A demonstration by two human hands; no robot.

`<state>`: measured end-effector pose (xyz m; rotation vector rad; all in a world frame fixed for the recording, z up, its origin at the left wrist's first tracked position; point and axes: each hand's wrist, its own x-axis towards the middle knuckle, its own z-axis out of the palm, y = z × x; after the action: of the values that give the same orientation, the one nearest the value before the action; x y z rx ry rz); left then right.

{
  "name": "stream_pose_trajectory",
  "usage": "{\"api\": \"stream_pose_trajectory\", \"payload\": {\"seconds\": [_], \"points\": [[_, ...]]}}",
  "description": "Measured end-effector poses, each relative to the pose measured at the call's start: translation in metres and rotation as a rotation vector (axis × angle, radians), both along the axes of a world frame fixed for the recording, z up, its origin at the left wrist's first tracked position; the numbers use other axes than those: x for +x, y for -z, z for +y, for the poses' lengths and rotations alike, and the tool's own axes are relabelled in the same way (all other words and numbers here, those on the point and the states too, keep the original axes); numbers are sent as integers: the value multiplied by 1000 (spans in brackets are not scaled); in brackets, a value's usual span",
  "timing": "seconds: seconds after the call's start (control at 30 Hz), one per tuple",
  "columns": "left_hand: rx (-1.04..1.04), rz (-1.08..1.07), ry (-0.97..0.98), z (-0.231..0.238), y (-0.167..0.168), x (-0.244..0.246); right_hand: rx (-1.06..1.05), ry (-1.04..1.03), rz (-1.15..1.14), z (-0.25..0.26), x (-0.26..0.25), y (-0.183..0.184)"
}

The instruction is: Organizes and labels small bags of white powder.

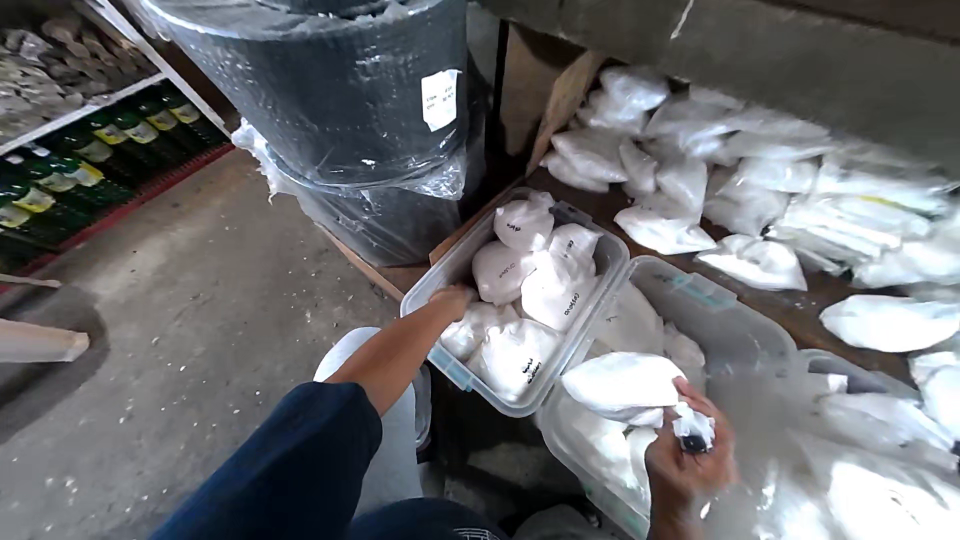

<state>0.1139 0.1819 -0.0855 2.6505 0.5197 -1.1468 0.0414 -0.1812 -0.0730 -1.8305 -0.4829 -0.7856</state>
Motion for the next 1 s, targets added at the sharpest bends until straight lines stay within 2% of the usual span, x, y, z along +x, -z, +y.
{"api": "stream_pose_trajectory", "payload": {"seconds": [0.17, 0.3, 0.4, 0.47, 0.6, 0.67, 0.77, 0.87, 1.0], "points": [[42, 112, 6, -9, 8, 19, -9, 57, 44, 1, -2, -3], [37, 175, -64, -9, -13, 13, -19, 46, 21, 0, -1, -2], [1, 161, 78, 9, -3, 9, -19, 25, -4, -1, -1, 1], [-86, 137, 130, 24, -9, 5, -26, 30, -15, -1, 1, 1], [-240, 78, 218, 44, -56, -14, -13, 25, 15, -2, 0, 2], [-284, 17, 166, 50, -85, -23, -3, 26, 29, -2, 0, 3], [-356, -212, 142, 50, -125, -29, 8, 22, 47, 0, 2, 5], [-423, -359, 383, 19, -141, -25, 7, 12, 36, 1, 3, 2], [-503, -169, 541, -79, -94, -42, -8, 8, 36, 1, 1, -1]]}}
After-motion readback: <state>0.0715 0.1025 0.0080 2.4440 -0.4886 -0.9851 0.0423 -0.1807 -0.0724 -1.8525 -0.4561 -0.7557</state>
